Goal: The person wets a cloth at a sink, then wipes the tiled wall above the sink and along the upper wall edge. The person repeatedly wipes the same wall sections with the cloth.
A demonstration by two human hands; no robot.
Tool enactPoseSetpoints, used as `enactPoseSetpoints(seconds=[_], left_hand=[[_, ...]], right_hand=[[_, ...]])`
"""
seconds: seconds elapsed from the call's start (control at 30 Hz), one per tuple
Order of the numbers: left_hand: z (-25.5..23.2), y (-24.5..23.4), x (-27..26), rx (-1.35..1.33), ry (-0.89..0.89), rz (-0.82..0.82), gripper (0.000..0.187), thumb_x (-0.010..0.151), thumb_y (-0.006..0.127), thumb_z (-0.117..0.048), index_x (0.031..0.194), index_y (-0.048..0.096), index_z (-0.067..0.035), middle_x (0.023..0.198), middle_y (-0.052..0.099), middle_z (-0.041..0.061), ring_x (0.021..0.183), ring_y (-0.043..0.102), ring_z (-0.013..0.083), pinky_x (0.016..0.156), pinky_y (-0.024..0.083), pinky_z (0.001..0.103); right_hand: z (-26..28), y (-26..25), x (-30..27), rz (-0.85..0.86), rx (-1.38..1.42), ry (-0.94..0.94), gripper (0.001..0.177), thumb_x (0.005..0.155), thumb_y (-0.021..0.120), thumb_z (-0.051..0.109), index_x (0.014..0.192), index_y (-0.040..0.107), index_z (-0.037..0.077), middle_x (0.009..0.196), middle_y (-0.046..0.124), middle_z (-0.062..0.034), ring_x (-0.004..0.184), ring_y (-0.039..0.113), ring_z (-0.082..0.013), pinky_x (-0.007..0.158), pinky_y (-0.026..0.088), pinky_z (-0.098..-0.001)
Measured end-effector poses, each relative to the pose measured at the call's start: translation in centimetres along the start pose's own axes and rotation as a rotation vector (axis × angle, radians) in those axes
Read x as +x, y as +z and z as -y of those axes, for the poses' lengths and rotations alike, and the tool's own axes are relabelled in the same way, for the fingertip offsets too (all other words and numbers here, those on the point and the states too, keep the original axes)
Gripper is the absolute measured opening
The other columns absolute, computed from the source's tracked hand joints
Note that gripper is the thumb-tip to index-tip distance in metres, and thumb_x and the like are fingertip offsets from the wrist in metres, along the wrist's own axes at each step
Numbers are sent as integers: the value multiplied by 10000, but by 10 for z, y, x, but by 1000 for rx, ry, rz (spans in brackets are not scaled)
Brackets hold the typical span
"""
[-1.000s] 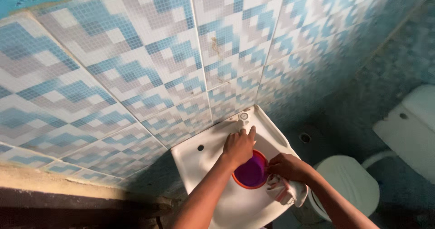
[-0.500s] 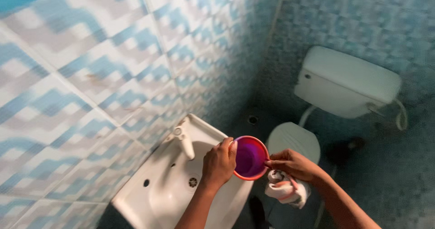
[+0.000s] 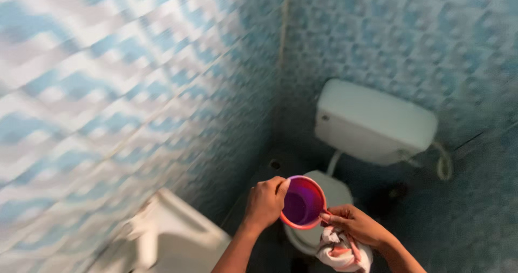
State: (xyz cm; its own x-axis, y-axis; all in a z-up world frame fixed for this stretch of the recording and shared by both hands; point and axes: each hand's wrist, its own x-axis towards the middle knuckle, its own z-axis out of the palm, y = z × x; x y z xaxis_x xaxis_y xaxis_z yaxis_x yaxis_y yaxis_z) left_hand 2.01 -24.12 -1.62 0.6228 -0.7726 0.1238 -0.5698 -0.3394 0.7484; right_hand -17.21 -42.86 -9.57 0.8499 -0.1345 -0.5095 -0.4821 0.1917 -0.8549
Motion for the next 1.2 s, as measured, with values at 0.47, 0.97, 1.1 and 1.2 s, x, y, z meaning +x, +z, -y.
enactPoseSetpoints(seconds=[0.47,0.97,1.1,1.2], left_hand=[[-75,166,201,-166,169,-3,412,1058,440,-357,1209,641,-31,1090,713,220,1015,683,429,840,538,512],[-40,252,242,-2,163,421,546,1026,492,-264,1485,427,26,1488,484,277,1390,464,408,1147,358,458],[-24,242,226,81,-6,553,571,1010,487,-283,1510,411,-17,1551,461,217,1436,444,360,1184,351,426],[-14,233,219,119,-59,597,619,1043,465,-313,1564,288,-28,1603,348,211,1489,329,364,1200,284,454]], right_hand=[[44,-218,21,-448,118,-178,435,994,581,369,932,751,-27,733,722,-53,607,610,-116,558,513,-287],[22,-370,139,-910,4,-414,429,1072,592,355,956,748,-27,729,633,-40,651,480,-118,580,435,-309],[10,-414,162,-871,-107,-555,324,1005,518,228,1014,766,19,772,712,-62,642,597,-141,596,489,-309],[13,-431,178,-899,-311,-525,335,1004,474,214,1014,759,38,812,734,-70,616,642,-163,607,514,-329]])
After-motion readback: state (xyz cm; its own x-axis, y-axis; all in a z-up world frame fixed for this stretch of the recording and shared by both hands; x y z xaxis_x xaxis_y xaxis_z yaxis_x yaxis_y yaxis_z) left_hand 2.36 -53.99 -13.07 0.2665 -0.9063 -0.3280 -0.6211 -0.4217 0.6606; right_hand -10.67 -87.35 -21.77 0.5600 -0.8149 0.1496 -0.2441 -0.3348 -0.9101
